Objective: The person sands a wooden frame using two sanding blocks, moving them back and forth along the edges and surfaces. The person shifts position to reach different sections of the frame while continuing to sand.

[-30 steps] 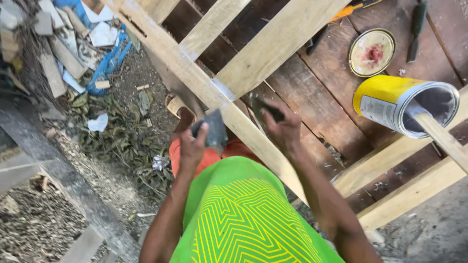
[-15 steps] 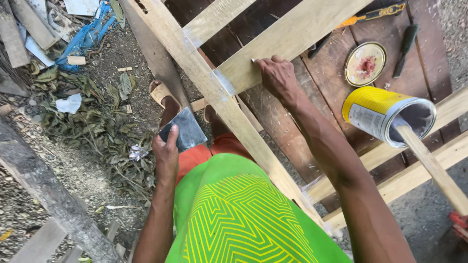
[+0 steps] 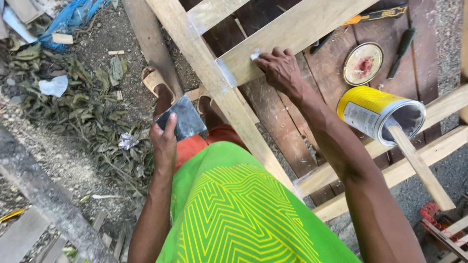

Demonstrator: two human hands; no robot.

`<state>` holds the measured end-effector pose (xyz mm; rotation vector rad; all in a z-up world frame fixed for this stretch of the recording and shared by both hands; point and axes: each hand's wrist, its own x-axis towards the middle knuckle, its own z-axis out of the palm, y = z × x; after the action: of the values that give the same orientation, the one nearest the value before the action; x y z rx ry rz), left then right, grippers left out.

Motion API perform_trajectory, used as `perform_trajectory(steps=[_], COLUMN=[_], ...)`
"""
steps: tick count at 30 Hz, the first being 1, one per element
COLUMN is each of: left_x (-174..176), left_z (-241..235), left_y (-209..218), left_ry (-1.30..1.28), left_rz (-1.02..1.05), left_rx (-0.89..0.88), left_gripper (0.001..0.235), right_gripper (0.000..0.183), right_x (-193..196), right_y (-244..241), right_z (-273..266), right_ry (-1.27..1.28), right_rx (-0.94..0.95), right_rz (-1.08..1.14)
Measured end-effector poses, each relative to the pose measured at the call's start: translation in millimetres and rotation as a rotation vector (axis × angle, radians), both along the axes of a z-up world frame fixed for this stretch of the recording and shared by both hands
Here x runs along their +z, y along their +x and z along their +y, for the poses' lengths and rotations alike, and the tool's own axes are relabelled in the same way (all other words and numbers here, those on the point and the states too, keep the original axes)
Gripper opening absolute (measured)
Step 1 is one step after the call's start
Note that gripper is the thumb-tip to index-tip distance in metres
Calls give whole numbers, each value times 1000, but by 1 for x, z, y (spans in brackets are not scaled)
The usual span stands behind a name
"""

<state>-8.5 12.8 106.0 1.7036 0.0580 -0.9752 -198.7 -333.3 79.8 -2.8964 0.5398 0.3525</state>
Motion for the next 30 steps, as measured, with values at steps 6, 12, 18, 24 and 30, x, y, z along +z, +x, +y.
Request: perform_trajectory(steps=[6,12,18,24,30], left_x=[-6,-9,4,5,-15], left_z=[1,0,-1,8,10], left_y=[-4,-11,-13,-15,-34], left_ry=[45,31,36,59,-90], left_rz=[-55,-2,-70,-72,82], left_rx=[-10,37,26,-6,140], left_gripper=[27,29,28,28,23], right_gripper=[35,34,37,42,52], right_x=[0,-4,8,10,-6], right_y=[-6,-28,-30,-35,-16], right_z=[8,39,17,0,-4], right_ry=[30,-37,-12,-24,-79], right_rx=[4,64,198,381,539], right_rz=[-39,-42,-63,141,241])
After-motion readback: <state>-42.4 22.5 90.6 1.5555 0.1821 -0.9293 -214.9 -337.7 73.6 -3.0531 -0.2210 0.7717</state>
